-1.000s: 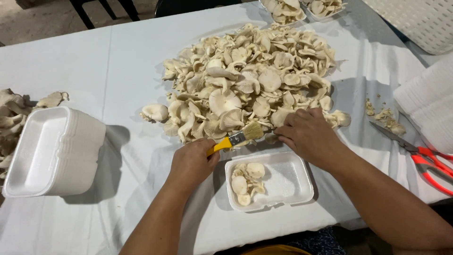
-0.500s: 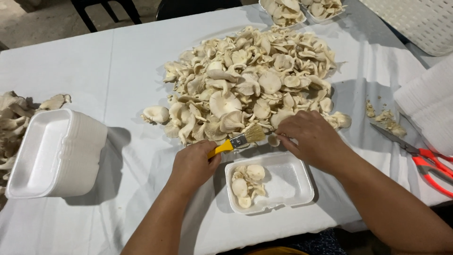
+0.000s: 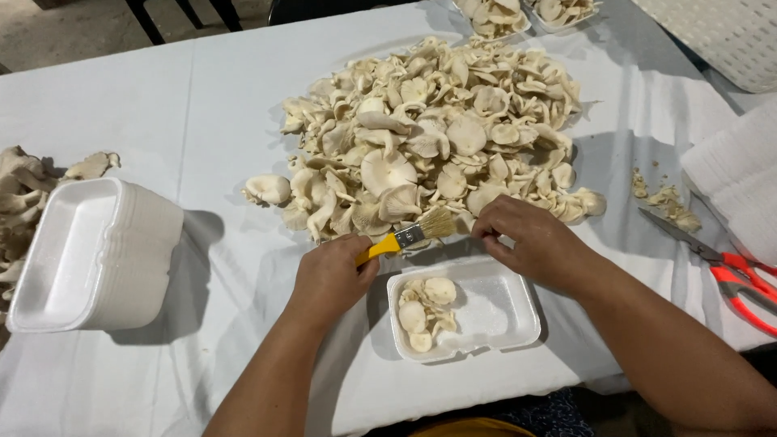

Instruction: Cleaning oyster mushrooms with a brush and packing them into styrofoam trays for sale.

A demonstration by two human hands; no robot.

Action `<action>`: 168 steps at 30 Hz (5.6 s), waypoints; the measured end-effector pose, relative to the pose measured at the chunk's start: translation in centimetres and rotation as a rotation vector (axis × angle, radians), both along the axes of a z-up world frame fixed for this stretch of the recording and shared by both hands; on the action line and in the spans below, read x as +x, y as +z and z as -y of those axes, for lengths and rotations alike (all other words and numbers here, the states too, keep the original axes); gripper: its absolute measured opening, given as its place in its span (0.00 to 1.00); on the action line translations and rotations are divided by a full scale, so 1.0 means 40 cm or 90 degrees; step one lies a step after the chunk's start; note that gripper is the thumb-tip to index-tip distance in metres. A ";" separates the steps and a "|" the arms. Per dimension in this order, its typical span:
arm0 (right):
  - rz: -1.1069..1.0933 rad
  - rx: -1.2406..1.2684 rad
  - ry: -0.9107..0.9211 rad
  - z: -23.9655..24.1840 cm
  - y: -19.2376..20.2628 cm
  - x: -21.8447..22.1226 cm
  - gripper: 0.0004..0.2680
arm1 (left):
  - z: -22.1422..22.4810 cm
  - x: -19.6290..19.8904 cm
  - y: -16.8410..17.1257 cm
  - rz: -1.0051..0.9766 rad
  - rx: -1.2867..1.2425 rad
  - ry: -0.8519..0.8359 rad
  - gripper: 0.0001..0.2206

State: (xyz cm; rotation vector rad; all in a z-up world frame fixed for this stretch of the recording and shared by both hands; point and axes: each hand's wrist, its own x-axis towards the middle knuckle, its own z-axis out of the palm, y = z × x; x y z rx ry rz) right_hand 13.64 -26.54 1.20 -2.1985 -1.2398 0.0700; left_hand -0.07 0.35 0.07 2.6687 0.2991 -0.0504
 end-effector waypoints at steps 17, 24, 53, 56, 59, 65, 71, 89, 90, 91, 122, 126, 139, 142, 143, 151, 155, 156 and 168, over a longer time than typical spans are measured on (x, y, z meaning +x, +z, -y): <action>0.041 0.027 0.062 0.007 -0.023 0.000 0.04 | 0.008 0.004 -0.021 -0.040 0.019 -0.048 0.11; -0.003 0.039 0.089 0.006 -0.008 -0.001 0.05 | -0.016 0.003 -0.021 -0.044 0.026 0.015 0.10; -0.141 -0.056 0.215 -0.132 0.008 -0.112 0.03 | -0.018 0.001 -0.001 -0.007 -0.005 0.023 0.10; -0.143 -0.093 0.214 -0.144 0.011 -0.117 0.02 | -0.018 -0.001 0.007 -0.013 -0.002 0.027 0.11; -0.119 -0.126 0.226 -0.143 0.024 -0.114 0.02 | -0.016 0.000 0.010 -0.025 0.005 0.026 0.10; -0.070 -0.141 0.233 -0.130 0.094 -0.122 0.04 | -0.014 0.006 0.016 -0.044 0.024 0.030 0.11; -0.008 -0.150 0.028 -0.072 0.092 -0.024 0.08 | -0.016 0.007 0.011 -0.047 0.021 0.046 0.10; 0.476 0.039 -0.136 0.028 -0.089 0.172 0.07 | -0.023 0.003 0.042 -0.035 0.001 0.078 0.11; 0.478 0.076 -0.124 0.028 -0.096 0.174 0.06 | -0.026 -0.001 0.044 -0.029 -0.001 0.076 0.12; 0.476 0.077 -0.121 0.005 -0.074 0.139 0.06 | -0.025 0.000 0.042 -0.030 -0.001 0.080 0.12; 0.360 -0.086 0.078 -0.030 -0.047 0.045 0.07 | -0.031 -0.008 0.004 0.092 -0.006 0.025 0.07; 0.375 0.005 0.057 0.014 -0.075 0.054 0.04 | -0.019 -0.007 0.002 0.034 0.007 -0.065 0.09; 0.376 0.130 0.052 -0.008 -0.075 0.035 0.03 | -0.017 0.014 -0.013 -0.099 0.088 -0.103 0.13; 0.375 0.136 0.066 -0.010 -0.083 0.029 0.04 | -0.017 0.013 -0.010 -0.126 0.080 -0.090 0.13; 0.370 0.141 0.065 -0.012 -0.078 0.025 0.03 | -0.017 0.013 -0.012 -0.123 0.077 -0.082 0.13; 0.332 0.164 0.055 0.007 -0.095 0.060 0.02 | -0.012 0.016 0.000 -0.114 0.080 -0.048 0.11; 0.314 0.162 0.042 0.018 -0.100 0.080 0.02 | -0.012 0.011 0.011 -0.117 0.044 -0.025 0.12; 0.300 0.147 0.042 0.023 -0.096 0.084 0.03 | -0.016 0.010 0.006 -0.105 0.032 -0.017 0.11; 0.299 0.159 0.042 0.008 -0.088 0.064 0.03 | -0.017 0.015 -0.013 -0.084 0.039 -0.038 0.12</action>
